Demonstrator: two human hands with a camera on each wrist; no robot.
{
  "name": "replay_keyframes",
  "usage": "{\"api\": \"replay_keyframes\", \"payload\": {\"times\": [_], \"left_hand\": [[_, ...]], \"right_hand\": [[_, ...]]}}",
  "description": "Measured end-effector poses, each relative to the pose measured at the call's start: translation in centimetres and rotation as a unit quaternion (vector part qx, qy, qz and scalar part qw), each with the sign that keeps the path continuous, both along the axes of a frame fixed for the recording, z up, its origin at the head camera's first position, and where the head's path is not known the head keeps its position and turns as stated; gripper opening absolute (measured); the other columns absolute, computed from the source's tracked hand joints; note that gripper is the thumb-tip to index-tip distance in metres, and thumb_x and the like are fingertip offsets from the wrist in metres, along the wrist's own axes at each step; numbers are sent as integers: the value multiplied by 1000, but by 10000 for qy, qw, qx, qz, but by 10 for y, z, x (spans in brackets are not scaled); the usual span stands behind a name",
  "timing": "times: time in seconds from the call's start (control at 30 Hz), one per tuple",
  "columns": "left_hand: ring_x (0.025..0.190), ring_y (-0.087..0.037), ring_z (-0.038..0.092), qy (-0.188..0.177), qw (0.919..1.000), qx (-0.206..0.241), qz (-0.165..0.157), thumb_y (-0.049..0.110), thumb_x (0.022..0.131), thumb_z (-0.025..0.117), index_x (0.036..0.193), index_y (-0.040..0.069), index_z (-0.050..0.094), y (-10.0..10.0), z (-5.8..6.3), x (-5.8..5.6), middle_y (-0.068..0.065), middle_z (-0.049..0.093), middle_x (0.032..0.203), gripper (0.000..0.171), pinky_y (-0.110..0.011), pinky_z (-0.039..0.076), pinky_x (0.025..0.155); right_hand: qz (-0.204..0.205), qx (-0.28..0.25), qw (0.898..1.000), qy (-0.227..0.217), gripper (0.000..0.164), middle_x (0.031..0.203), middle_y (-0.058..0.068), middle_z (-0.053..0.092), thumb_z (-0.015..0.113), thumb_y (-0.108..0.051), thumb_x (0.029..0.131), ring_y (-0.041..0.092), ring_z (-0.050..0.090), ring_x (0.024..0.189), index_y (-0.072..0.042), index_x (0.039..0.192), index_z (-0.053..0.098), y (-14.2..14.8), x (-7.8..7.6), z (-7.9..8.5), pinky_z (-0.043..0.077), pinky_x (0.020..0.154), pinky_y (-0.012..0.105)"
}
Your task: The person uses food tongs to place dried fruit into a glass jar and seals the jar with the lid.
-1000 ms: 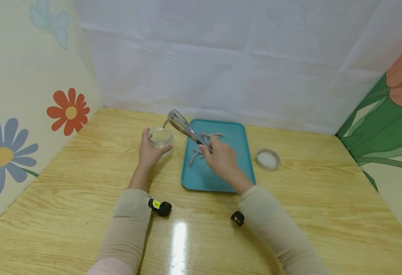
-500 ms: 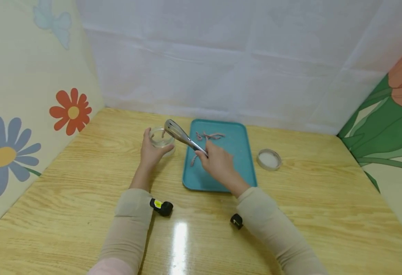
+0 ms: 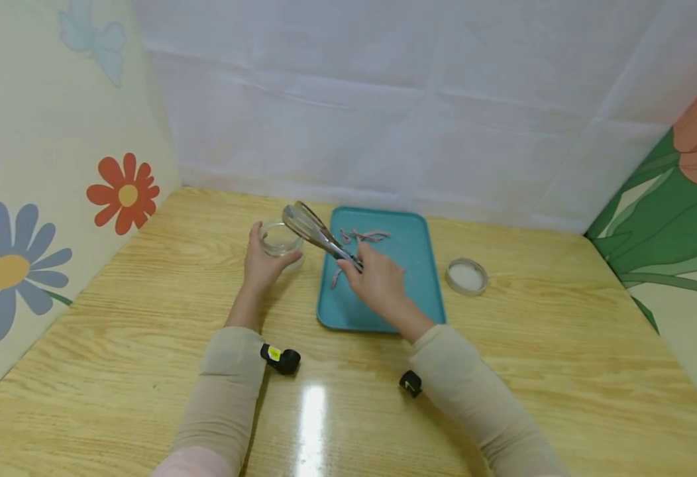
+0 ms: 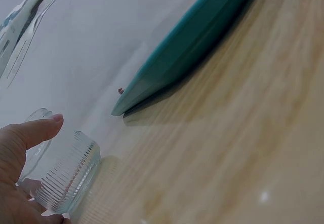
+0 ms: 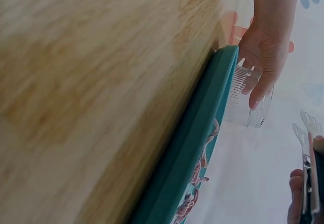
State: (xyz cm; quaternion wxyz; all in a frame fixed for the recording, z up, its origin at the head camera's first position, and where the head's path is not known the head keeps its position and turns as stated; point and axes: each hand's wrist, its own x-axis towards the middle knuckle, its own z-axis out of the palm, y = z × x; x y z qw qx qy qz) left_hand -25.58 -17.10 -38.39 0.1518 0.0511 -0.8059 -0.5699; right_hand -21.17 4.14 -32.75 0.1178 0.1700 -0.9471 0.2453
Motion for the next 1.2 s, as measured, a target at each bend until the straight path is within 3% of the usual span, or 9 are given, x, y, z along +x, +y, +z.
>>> {"api": "replay_keyframes", "payload": {"times": [0.17, 0.47, 0.83, 1.2], "left_hand": [[119, -32, 26, -6, 10000, -39, 16, 19, 65, 76, 137, 12, 13, 0, 0, -1, -19, 28, 133, 96, -41, 22, 96], [119, -31, 27, -5, 9998, -141, 128, 20, 63, 77, 136, 9, 15, 0, -2, -3, -19, 30, 132, 97, -41, 21, 96], [119, -31, 26, 26, 10000, -66, 66, 19, 64, 77, 137, 10, 14, -1, -3, -3, -18, 29, 132, 97, -41, 21, 96], [120, -31, 25, -30, 10000, -73, 59, 21, 63, 77, 137, 12, 13, 0, -1, -2, -18, 28, 133, 98, -42, 21, 96]], "right_hand": [[-45, -61, 9999, 126, 37, 51, 1, 33, 50, -45, 83, 12, 26, 40, -12, 71, 38, 8, 0, 1, 20, 37, 24], [-137, -279, 9994, 116, 37, 55, 3, 40, 55, -44, 80, 14, 31, 41, -9, 74, 42, 30, 0, 5, 23, 37, 25], [-193, 35, 9995, -241, 42, 58, 4, 39, 49, -51, 80, 16, 32, 44, -11, 74, 40, 53, 6, 9, 26, 38, 27], [-82, 424, 9990, -76, 39, 56, 2, 39, 53, -48, 80, 14, 32, 42, -11, 72, 41, 66, 11, 5, 24, 36, 26]]}}
